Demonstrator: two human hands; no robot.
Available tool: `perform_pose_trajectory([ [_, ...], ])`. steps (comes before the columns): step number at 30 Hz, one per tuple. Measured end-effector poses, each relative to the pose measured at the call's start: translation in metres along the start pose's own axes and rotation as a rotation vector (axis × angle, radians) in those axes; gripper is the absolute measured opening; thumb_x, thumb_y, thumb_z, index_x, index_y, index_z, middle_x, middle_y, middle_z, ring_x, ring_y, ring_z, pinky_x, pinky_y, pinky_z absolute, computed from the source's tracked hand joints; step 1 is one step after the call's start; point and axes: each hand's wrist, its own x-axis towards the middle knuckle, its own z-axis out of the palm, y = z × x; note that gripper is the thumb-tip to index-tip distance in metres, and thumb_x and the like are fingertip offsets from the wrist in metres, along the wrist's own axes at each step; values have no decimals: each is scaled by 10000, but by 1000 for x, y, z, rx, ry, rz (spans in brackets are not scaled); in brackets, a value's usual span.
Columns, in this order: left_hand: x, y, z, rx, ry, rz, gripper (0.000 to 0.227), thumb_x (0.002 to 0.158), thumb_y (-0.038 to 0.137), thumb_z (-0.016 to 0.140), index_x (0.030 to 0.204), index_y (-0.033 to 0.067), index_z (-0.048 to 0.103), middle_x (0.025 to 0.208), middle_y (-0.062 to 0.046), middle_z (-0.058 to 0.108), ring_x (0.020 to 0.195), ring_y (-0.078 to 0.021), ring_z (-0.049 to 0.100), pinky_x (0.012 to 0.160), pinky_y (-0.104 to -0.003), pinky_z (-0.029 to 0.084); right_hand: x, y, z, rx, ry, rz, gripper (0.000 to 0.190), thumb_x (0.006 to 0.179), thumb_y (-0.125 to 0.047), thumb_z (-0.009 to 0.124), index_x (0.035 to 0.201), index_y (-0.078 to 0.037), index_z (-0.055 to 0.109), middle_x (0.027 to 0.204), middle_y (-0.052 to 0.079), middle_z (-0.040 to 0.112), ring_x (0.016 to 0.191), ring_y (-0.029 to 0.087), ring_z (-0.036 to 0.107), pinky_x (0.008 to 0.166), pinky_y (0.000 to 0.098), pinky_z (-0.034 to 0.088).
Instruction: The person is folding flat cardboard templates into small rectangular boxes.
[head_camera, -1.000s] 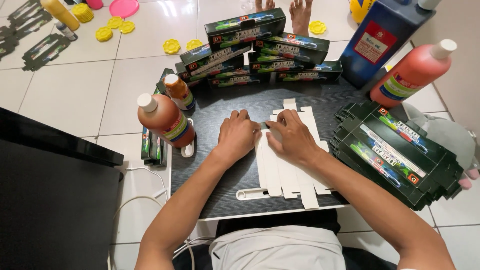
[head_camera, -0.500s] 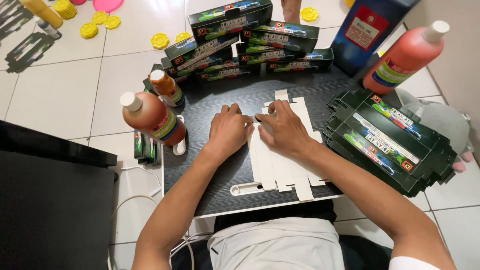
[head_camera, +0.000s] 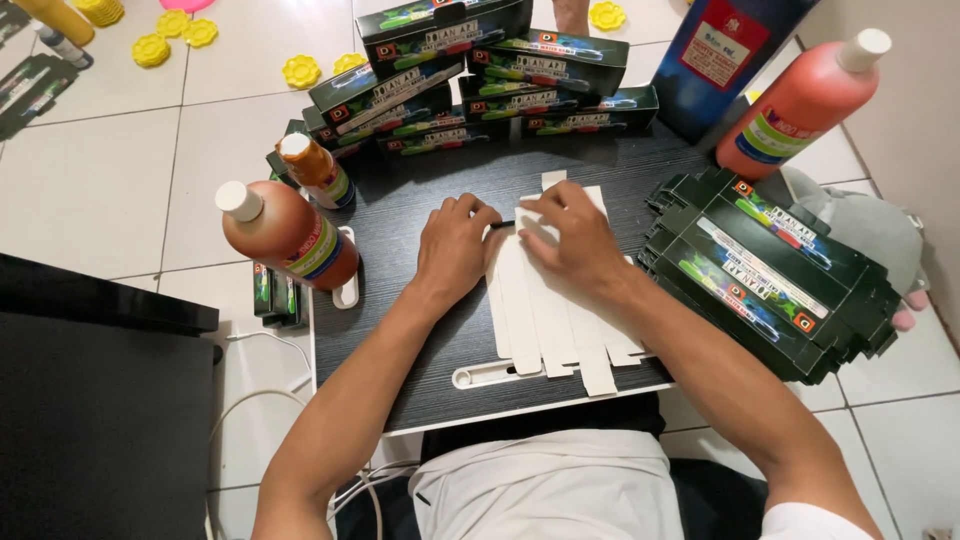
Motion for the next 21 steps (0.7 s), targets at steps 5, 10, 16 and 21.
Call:
perform_pose_trajectory([
  [5, 4, -10, 2, -299, 71, -159, 84, 976, 193, 651, 981, 112, 672, 880, -77, 679, 858, -279, 695, 768, -379, 569, -5, 26, 0, -31, -11, 51, 463, 874, -274, 835, 1235, -10, 720, 964, 120, 564, 905, 265, 632, 716, 363, 585],
  [10, 8, -9, 0, -577, 106, -297, 122, 908, 55, 650, 1014, 104, 611, 910, -107, 771, 846, -295, 762, 779, -400, 606, -6, 19, 2, -15, -55, 63, 529, 850, -328, 863, 1239, 1, 719, 971, 133, 581, 943, 299, 647, 730, 384, 589],
  [16, 11, -5, -1, -651, 33, -336, 646, 828, 35, 806, 1387, -19, 487, 1058, -221, 736, 975, -383, 724, 884, -483, 596, -5, 19, 3, -17, -85, 75, 530, 869, -352, 854, 1253, -13, 714, 986, 115, 591, 965, 278, 646, 744, 370, 583],
  [21, 10, -15, 5, -501, -39, -230, 470, 818, 82, 844, 1257, 32, 684, 967, -72, 661, 909, -250, 699, 854, -388, 584, -2, 15, 2, -108, -138, 76, 533, 908, -422, 803, 1260, -30, 722, 1010, 120, 559, 961, 264, 591, 687, 373, 575],
])
